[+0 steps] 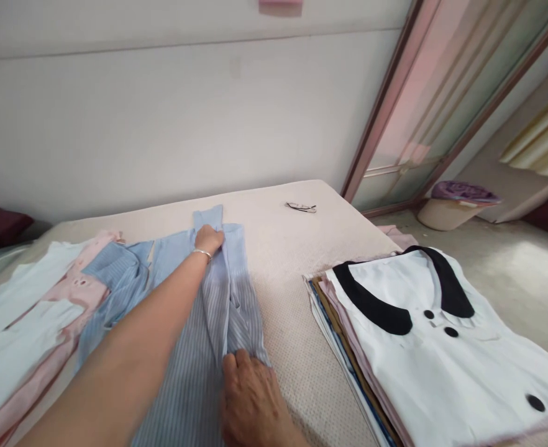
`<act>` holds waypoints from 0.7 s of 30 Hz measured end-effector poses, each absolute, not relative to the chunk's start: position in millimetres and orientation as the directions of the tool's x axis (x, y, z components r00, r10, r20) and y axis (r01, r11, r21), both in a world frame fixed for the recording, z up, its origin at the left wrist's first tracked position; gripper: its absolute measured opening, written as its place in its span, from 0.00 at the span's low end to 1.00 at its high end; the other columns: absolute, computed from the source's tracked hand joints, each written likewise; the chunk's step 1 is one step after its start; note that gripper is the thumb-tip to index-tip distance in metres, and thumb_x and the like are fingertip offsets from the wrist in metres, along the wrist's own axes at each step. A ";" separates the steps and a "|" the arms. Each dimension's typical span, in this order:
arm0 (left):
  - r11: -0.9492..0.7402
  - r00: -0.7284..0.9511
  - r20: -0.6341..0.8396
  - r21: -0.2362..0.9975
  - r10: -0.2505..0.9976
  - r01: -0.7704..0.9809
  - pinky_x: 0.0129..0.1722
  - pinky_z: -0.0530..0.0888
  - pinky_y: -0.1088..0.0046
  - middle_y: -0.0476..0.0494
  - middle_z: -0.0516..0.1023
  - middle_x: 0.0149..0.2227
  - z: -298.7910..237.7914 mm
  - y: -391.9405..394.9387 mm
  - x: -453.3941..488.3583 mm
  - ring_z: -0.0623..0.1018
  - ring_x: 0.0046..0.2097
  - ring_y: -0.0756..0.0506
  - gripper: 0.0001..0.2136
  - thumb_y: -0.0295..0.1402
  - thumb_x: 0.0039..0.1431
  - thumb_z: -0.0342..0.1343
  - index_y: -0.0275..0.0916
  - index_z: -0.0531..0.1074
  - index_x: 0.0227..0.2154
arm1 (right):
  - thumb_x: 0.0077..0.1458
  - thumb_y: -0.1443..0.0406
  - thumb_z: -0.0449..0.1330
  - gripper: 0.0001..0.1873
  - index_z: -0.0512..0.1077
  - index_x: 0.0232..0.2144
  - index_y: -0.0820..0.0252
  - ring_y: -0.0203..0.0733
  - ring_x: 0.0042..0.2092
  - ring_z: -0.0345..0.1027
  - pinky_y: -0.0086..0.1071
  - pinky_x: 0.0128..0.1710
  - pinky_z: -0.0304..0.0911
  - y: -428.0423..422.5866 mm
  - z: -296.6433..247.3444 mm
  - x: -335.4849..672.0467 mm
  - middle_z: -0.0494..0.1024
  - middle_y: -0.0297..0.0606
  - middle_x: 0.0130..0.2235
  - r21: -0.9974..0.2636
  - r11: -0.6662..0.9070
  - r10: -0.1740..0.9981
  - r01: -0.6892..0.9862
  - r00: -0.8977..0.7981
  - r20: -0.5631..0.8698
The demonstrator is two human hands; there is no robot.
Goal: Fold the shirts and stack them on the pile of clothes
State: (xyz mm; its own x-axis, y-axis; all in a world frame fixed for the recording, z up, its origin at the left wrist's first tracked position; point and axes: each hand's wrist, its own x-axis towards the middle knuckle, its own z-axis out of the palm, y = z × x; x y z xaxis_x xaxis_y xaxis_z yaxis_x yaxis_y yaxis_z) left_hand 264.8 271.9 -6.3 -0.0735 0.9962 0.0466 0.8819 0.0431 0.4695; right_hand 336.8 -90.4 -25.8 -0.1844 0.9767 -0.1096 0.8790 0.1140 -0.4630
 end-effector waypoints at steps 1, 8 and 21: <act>0.043 -0.074 0.045 0.478 0.996 0.877 0.43 0.73 0.62 0.25 0.81 0.41 -7.7 277.7 265.9 0.81 0.46 0.34 0.11 0.36 0.59 0.55 0.33 0.78 0.38 | 0.57 0.73 0.53 0.12 0.65 0.42 0.54 0.47 0.43 0.71 0.39 0.40 0.57 -90.7 -25.9 337.1 0.75 0.38 0.44 -0.464 0.112 0.976 0.879 -0.185 -0.115; -0.158 0.082 0.174 0.490 0.981 0.857 0.43 0.72 0.72 0.38 0.82 0.40 -8.4 281.8 275.4 0.80 0.43 0.44 0.14 0.36 0.65 0.48 0.36 0.77 0.38 | 0.55 0.74 0.54 0.14 0.64 0.43 0.54 0.49 0.43 0.70 0.40 0.41 0.59 -94.3 -19.6 338.0 0.74 0.39 0.44 -0.489 0.126 0.978 0.863 -0.192 -0.087; -0.441 0.412 0.161 0.232 0.897 0.867 0.68 0.56 0.49 0.27 0.62 0.68 -40.9 251.9 270.7 0.59 0.70 0.33 0.21 0.37 0.69 0.44 0.31 0.67 0.59 | 0.61 0.73 0.52 0.10 0.65 0.41 0.54 0.48 0.40 0.69 0.41 0.38 0.59 -99.8 -25.3 333.8 0.74 0.38 0.41 -0.434 0.148 0.985 0.889 -0.174 -0.019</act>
